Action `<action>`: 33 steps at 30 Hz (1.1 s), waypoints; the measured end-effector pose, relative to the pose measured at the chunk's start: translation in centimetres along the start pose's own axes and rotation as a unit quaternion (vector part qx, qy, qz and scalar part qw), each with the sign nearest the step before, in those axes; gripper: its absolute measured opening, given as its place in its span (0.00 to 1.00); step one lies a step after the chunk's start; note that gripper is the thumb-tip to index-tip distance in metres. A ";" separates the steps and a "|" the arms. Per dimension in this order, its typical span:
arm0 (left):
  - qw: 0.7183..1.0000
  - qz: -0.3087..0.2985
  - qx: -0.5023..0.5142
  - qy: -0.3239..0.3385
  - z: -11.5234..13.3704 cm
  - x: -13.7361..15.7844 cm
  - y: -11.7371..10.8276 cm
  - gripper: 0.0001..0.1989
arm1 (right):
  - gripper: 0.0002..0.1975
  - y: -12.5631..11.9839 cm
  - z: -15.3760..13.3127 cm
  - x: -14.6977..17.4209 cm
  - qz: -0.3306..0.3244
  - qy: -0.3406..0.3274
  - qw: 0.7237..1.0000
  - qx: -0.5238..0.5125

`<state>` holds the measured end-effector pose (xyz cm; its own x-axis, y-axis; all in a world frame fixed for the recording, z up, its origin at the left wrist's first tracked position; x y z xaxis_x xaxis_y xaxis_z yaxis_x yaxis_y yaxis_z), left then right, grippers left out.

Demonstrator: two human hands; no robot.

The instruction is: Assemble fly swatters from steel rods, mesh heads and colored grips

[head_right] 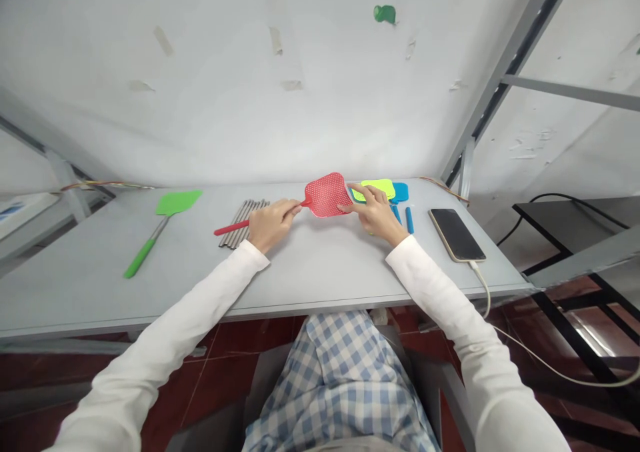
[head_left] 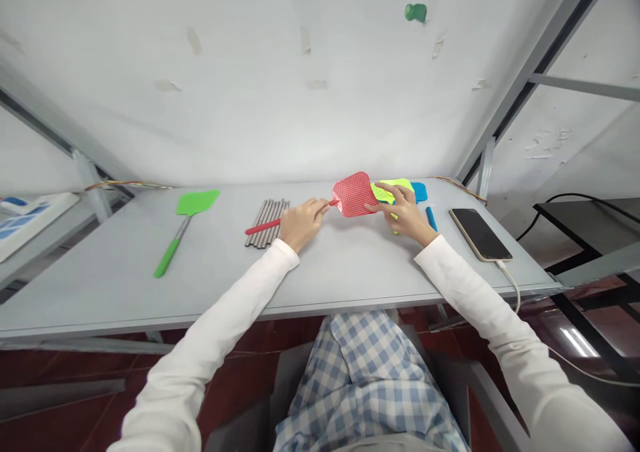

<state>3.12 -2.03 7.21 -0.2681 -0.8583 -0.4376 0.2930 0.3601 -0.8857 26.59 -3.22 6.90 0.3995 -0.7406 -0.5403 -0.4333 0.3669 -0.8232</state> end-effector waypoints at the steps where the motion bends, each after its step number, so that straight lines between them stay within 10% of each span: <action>1: 1.000 -0.005 -0.021 0.008 0.0 0.1 0.3 0.19 | 0.20 0.2 -0.2 0.0 -0.002 -0.009 1.000 -0.021; 8: 0.991 -0.037 -0.070 0.106 2.1 0.8 2.4 0.20 | 0.26 1.2 2.4 0.1 0.102 0.219 0.931 -0.274; 11: 0.991 -0.033 -0.052 0.120 2.7 0.6 2.8 0.20 | 0.23 1.4 2.0 -0.3 0.065 0.206 0.889 -0.404; 17: 0.999 -0.004 0.021 0.029 1.1 -0.7 2.3 0.19 | 0.12 -1.5 0.6 -0.1 0.092 0.063 0.982 -0.151; 21: 0.995 0.023 0.096 -0.012 -0.2 -1.0 1.5 0.17 | 0.18 -0.4 0.4 0.2 0.030 0.047 0.996 0.068; 27: 0.995 0.031 0.061 0.068 0.8 -0.4 1.4 0.18 | 0.16 1.2 0.9 0.1 0.053 0.088 0.994 -0.028; 33: 0.990 0.031 -0.002 0.141 1.4 -0.2 1.8 0.19 | 0.29 2.9 1.4 -0.2 0.000 0.191 0.838 -0.512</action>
<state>4.95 -1.77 5.94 -0.4952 -0.6983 -0.5169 0.3130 0.4116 -0.8559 26.35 -1.27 4.35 0.1960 -0.9383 -0.2849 -0.9772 -0.1626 -0.1366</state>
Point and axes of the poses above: each hand's wrist, its own x-axis away from the middle knuckle, its own y-axis out of the palm, z = x × y, the point moved 6 cm from there along -x, towards the middle knuckle, and after that the axes turned 1 degree about -y, right-handed, at the moved point
